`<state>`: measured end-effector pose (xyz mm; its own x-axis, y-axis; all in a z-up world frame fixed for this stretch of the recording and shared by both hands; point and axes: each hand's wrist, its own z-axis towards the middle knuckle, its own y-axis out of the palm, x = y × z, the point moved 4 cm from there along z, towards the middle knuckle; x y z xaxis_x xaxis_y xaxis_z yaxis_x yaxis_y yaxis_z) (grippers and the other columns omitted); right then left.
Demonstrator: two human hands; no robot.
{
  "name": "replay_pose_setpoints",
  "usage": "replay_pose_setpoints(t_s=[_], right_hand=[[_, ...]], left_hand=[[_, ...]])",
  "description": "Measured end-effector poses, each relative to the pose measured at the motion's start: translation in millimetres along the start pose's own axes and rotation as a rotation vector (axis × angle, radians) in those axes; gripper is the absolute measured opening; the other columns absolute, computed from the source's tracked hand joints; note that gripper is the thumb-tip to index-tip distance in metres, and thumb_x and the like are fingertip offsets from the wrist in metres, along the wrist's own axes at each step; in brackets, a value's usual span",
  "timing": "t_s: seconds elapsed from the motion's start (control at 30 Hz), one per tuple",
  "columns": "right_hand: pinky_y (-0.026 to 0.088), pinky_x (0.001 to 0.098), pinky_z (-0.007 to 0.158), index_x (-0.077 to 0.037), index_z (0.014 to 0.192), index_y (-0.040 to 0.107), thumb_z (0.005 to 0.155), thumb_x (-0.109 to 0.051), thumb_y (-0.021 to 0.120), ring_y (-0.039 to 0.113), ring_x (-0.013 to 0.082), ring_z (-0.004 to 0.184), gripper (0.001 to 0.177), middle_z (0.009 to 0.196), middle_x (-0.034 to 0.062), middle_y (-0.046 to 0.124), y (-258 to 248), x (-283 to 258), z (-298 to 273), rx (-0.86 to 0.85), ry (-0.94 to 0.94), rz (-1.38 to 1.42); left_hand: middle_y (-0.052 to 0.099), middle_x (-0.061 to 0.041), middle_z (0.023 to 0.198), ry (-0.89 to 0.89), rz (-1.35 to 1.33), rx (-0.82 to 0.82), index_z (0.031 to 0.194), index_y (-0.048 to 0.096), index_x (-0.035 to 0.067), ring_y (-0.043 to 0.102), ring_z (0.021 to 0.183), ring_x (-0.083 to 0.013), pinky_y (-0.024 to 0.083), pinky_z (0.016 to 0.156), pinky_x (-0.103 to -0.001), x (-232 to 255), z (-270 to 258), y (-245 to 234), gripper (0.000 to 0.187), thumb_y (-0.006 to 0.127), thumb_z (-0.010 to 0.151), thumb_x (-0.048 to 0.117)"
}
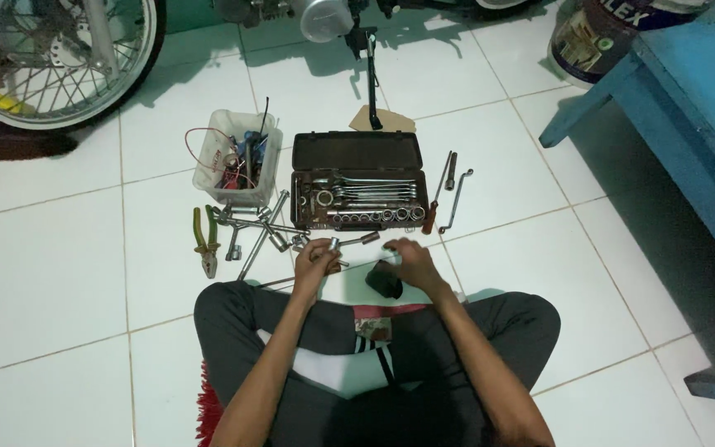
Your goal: Selecting and testing socket wrench bits to fit a motorcycle engine bolt
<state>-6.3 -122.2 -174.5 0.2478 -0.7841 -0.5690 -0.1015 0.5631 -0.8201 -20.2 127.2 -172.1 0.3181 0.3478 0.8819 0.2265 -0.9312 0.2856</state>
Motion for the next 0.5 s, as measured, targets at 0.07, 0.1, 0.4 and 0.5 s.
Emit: replay_pose_setpoints(t_s=[0.07, 0.1, 0.4, 0.5], right_hand=[[0.049, 0.0594, 0.1, -0.021, 0.139, 0.055, 0.084, -0.051, 0.075, 0.06, 0.0389, 0.124, 0.066, 0.128, 0.0115, 0.064, 13, 13, 1, -0.221, 0.138, -0.092], [0.043, 0.0619, 0.108, -0.025, 0.151, 0.044, 0.083, -0.066, 0.069, 0.054, 0.0373, 0.135, 0.083, 0.143, 0.0098, 0.058, 24, 23, -3, -0.441, 0.274, -0.183], [0.035, 0.0682, 0.107, -0.016, 0.155, 0.041, 0.088, -0.057, 0.069, 0.052, 0.0359, 0.138, 0.084, 0.145, 0.013, 0.059, 47, 42, -6, -0.493, 0.352, -0.089], [0.035, 0.0694, 0.105, -0.016, 0.152, 0.045, 0.083, -0.056, 0.073, 0.053, 0.0361, 0.136, 0.084, 0.141, 0.0127, 0.06, 61, 53, -5, -0.521, 0.355, -0.089]], left_hand=[[0.068, -0.015, 0.098, 0.008, 0.004, -0.002, 0.118, 0.066, 0.001, 0.072, 0.083, -0.0255, 0.065, 0.07, -0.038, -12, 8, -1, 0.034, 0.075, 0.086, 0.006], [0.068, -0.015, 0.099, 0.018, 0.009, -0.004, 0.12, 0.065, 0.001, 0.071, 0.081, -0.0225, 0.065, 0.07, -0.036, -19, 11, -2, 0.035, 0.075, 0.087, 0.007], [0.065, -0.013, 0.107, 0.078, 0.059, -0.052, 0.122, 0.065, 0.004, 0.069, 0.092, -0.0164, 0.059, 0.081, -0.032, -50, 23, -10, 0.034, 0.075, 0.089, 0.006], [0.066, -0.013, 0.104, 0.093, 0.026, -0.038, 0.118, 0.068, 0.004, 0.07, 0.091, -0.018, 0.06, 0.078, -0.032, -56, 28, -10, 0.033, 0.076, 0.086, 0.003]])
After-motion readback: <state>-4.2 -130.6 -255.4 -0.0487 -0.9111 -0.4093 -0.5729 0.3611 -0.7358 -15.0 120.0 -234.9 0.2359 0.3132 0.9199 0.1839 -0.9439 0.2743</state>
